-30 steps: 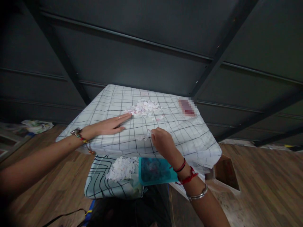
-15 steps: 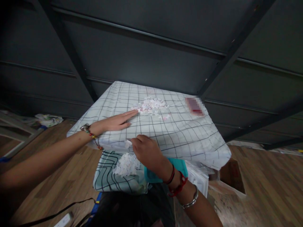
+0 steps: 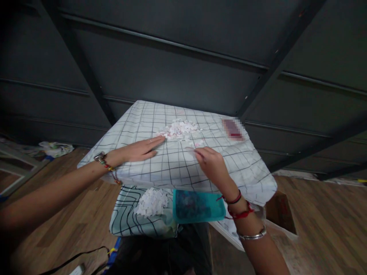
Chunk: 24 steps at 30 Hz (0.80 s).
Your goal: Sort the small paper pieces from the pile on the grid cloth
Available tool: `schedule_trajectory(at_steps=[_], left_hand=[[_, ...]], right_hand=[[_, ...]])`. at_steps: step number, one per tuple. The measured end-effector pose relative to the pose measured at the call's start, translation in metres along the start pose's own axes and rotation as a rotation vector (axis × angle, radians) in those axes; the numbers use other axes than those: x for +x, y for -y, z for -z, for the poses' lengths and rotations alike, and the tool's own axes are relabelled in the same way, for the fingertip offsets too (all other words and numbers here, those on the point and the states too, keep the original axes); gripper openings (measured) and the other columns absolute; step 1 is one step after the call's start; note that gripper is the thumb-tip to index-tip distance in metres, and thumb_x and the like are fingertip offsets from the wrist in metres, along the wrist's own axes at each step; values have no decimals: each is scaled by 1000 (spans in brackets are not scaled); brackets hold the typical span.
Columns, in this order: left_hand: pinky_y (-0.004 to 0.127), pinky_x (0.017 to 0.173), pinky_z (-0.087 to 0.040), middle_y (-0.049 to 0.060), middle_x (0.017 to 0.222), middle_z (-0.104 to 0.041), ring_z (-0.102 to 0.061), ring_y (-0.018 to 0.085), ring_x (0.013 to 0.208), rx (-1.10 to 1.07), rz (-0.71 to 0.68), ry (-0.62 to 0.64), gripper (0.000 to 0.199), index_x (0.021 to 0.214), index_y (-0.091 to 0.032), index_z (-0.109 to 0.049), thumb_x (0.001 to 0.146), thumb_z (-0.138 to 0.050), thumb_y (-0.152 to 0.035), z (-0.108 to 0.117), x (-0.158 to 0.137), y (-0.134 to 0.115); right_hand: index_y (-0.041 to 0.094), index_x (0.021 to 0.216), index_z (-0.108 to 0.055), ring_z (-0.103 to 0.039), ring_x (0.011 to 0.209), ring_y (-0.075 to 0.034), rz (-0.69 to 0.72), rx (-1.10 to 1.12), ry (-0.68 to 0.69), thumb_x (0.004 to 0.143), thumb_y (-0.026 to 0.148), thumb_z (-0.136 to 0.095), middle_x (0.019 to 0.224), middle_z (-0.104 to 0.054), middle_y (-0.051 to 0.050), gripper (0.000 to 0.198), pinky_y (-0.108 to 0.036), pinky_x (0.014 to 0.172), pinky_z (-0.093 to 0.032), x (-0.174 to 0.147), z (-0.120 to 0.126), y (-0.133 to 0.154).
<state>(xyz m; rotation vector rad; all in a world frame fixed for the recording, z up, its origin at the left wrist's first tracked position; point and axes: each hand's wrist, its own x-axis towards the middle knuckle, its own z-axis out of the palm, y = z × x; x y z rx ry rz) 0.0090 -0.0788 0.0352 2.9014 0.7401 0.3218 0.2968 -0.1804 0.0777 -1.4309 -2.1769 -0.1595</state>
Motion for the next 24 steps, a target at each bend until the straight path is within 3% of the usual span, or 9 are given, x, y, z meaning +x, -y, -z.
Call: schedule_trajectory(at_steps=[4,7,12,17,24], left_hand=[[32,108,-19,6,145,-17,-22,20,131,29,-63,49,53,139,-18,-15,93,-29,-38,9,8,-11],[30,108,-21,5,145,-18,-24,20,130,14,-155,85,54,140,-19,-15,93,-30,-40,17,23,-25],[29,108,-22,4,145,-20,-24,19,130,-3,-303,154,52,139,-22,-19,92,-33,-39,16,55,-43],[34,107,-22,6,143,-23,-20,21,131,16,-445,187,51,137,-21,-23,91,-37,-37,4,70,-46],[35,96,-36,11,127,-45,-46,23,112,-16,-535,89,40,126,-18,-42,90,-37,-36,-1,87,-48]], right_hand=[[15,84,-66,-59,75,-18,-65,-83,58,82,18,-47,82,-66,-7,19,-28,69,-44,10,0,-63],[15,86,-66,-60,81,-17,-40,-66,107,83,18,-48,87,-66,-7,19,-28,73,-44,20,-6,-84],[14,92,-65,-59,87,-17,-19,-35,109,85,19,-45,90,-67,-8,21,-28,78,-43,36,-13,-89],[15,88,-66,-59,83,-16,137,-24,218,86,19,-46,86,-67,-6,20,-29,78,-44,36,-3,-90],[16,84,-63,-57,79,-16,182,40,207,88,21,-43,81,-65,-5,22,-28,73,-45,29,5,-85]])
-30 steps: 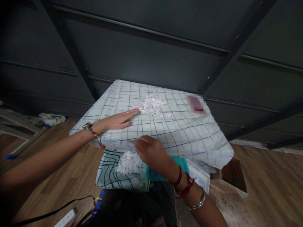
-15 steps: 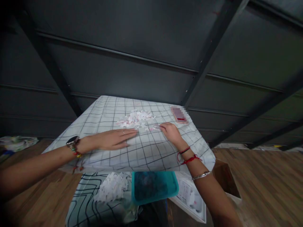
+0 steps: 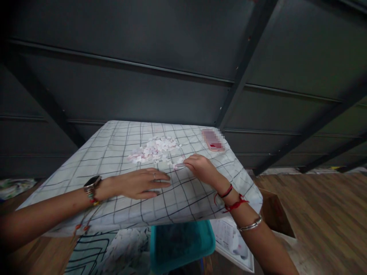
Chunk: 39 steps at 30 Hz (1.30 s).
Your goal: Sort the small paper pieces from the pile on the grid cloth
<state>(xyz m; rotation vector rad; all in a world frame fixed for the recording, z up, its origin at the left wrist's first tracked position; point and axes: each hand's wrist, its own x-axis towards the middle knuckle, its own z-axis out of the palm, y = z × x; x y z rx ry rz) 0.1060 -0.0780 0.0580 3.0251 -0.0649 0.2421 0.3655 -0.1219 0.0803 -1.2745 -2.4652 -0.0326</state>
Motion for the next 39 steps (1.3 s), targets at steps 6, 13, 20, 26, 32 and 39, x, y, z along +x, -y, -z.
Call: schedule_trajectory(at_steps=[6,13,20,26,32,39], left_hand=[[35,93,-39,12,120,-50,-47,22,108,-35,-53,-19,36,120,-16,-45,90,-36,-34,-9,6,10],[35,94,-39,10,119,-51,-46,22,109,-125,-19,-22,35,119,-17,-47,88,-42,-32,-7,6,11],[36,93,-39,9,119,-51,-47,22,107,-153,8,-57,36,118,-18,-47,86,-44,-33,-10,4,11],[34,92,-40,10,119,-52,-48,21,107,-152,11,-92,36,118,-18,-47,86,-44,-33,-10,4,12],[33,91,-41,10,118,-52,-49,21,106,-125,15,-120,35,118,-19,-48,86,-46,-33,-12,3,12],[33,91,-41,10,115,-54,-51,21,104,-141,-18,-134,32,114,-19,-50,85,-46,-32,-9,5,8]], right_hand=[[16,85,-63,-57,78,-15,0,67,85,87,19,-44,81,-64,-5,19,-27,71,-45,-15,4,10],[15,87,-63,-59,79,-17,-110,-7,-154,85,20,-47,84,-66,-7,16,-29,72,-46,-5,-3,-33],[15,84,-64,-58,78,-18,-32,-85,-66,86,20,-46,81,-65,-7,18,-31,72,-46,7,-17,-65],[16,83,-64,-59,77,-17,-44,-105,-8,85,18,-46,80,-65,-6,18,-29,73,-45,0,3,-52],[13,83,-64,-59,80,-19,-90,-152,3,85,17,-45,82,-65,-9,19,-31,74,-45,4,-3,-45],[16,88,-64,-59,75,-14,-72,73,58,86,20,-46,81,-65,-5,18,-25,68,-45,-17,7,-6]])
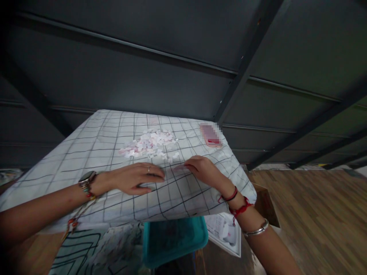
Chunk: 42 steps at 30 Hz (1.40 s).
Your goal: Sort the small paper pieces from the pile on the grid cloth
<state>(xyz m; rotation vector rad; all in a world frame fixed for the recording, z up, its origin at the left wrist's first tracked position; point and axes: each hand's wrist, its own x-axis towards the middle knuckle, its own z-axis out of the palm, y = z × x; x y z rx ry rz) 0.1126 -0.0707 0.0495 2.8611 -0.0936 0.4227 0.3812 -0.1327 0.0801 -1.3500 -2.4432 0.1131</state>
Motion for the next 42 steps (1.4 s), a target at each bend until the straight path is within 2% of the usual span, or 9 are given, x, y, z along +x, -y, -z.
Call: schedule_trajectory(at_steps=[4,6,11,18,23,30,36,42], left_hand=[[34,92,-41,10,114,-54,-50,21,105,-26,-39,44,30,114,-19,-51,86,-44,-29,2,1,-6],[35,93,-40,11,115,-54,-49,21,106,-32,-46,64,31,115,-19,-51,86,-44,-28,1,0,-8],[35,94,-40,11,115,-54,-48,22,108,-44,-66,33,31,115,-19,-51,86,-44,-28,-1,-2,-10],[35,92,-42,10,111,-56,-51,21,104,-45,-62,77,29,112,-18,-51,87,-43,-28,3,-2,-12],[35,90,-44,11,108,-57,-52,21,102,-42,-64,57,28,110,-16,-52,86,-43,-29,3,-3,-12],[34,89,-44,11,109,-57,-53,22,102,-44,-64,53,29,111,-16,-51,86,-43,-29,2,-2,-11],[33,87,-45,10,107,-59,-54,21,100,-49,-55,-5,28,110,-18,-52,86,-45,-29,1,-3,-11],[33,88,-45,11,109,-58,-53,21,102,-39,-48,26,29,111,-16,-51,86,-44,-29,1,-4,-11]], right_hand=[[15,88,-63,-59,75,-15,-49,6,-73,85,19,-48,81,-65,-6,16,-26,68,-45,4,-6,14],[16,88,-64,-58,75,-15,-50,2,-60,85,19,-48,81,-65,-6,16,-27,68,-45,6,-11,16],[17,87,-64,-59,76,-14,51,57,14,87,20,-45,81,-65,-5,19,-25,68,-46,2,-11,18],[15,84,-63,-58,77,-16,-9,-62,-187,85,19,-48,80,-65,-6,16,-27,71,-45,26,-20,6],[16,79,-62,-57,77,-16,18,-155,-77,85,17,-45,76,-63,-5,18,-26,70,-43,28,-20,0],[16,81,-62,-57,79,-17,-33,-164,-173,85,18,-44,79,-64,-7,18,-28,71,-43,25,-17,-11],[16,80,-62,-56,78,-16,25,-143,-107,87,19,-43,78,-63,-6,20,-28,71,-43,36,-27,-1],[17,83,-63,-57,76,-16,-13,-96,-31,85,18,-46,79,-64,-5,17,-27,69,-44,19,-10,9]])
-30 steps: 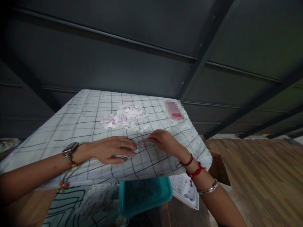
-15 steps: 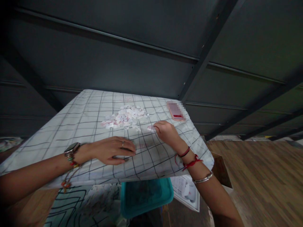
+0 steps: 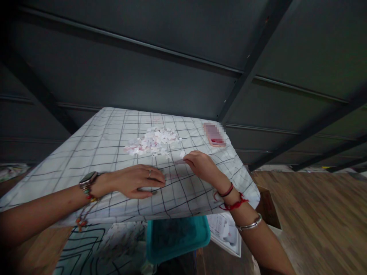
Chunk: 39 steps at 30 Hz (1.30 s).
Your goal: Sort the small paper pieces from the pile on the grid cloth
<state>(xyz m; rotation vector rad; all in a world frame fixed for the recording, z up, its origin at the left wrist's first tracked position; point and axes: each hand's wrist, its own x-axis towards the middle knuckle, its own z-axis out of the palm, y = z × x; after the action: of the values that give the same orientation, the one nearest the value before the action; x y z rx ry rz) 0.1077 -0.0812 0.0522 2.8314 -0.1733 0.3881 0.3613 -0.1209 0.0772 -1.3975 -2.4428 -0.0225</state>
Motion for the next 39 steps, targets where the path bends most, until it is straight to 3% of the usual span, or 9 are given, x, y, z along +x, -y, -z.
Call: schedule_trajectory(at_steps=[8,15,27,34,39], left_hand=[[33,86,-47,11,106,-59,-55,21,99,2,-12,-55,28,110,-17,-52,86,-44,-30,0,0,0],[34,87,-45,11,110,-57,-53,22,100,22,15,14,31,113,-16,-49,87,-42,-30,1,-1,-1],[33,88,-44,11,112,-56,-51,21,102,25,18,25,32,114,-15,-49,87,-41,-30,0,-1,0],[33,88,-45,10,112,-56,-52,21,101,38,25,18,31,114,-17,-49,87,-42,-31,-2,-2,1],[32,87,-45,9,111,-56,-53,20,101,42,23,8,30,113,-17,-50,87,-42,-31,0,-2,0]], right_hand=[[16,82,-62,-58,80,-18,-43,-71,-116,85,17,-46,81,-65,-8,17,-30,72,-44,2,-5,-21],[16,82,-62,-59,80,-18,-98,-136,-44,84,16,-46,80,-65,-7,16,-28,71,-44,-6,-2,-26],[16,86,-64,-60,78,-17,-102,-74,37,84,16,-46,81,-66,-6,18,-27,71,-45,-23,10,-11],[14,82,-64,-59,81,-17,-56,-72,-33,83,16,-47,83,-66,-7,17,-27,73,-44,16,-8,-19],[14,85,-64,-59,83,-18,-107,-97,-135,84,16,-46,85,-66,-8,18,-29,76,-44,24,1,-24]])
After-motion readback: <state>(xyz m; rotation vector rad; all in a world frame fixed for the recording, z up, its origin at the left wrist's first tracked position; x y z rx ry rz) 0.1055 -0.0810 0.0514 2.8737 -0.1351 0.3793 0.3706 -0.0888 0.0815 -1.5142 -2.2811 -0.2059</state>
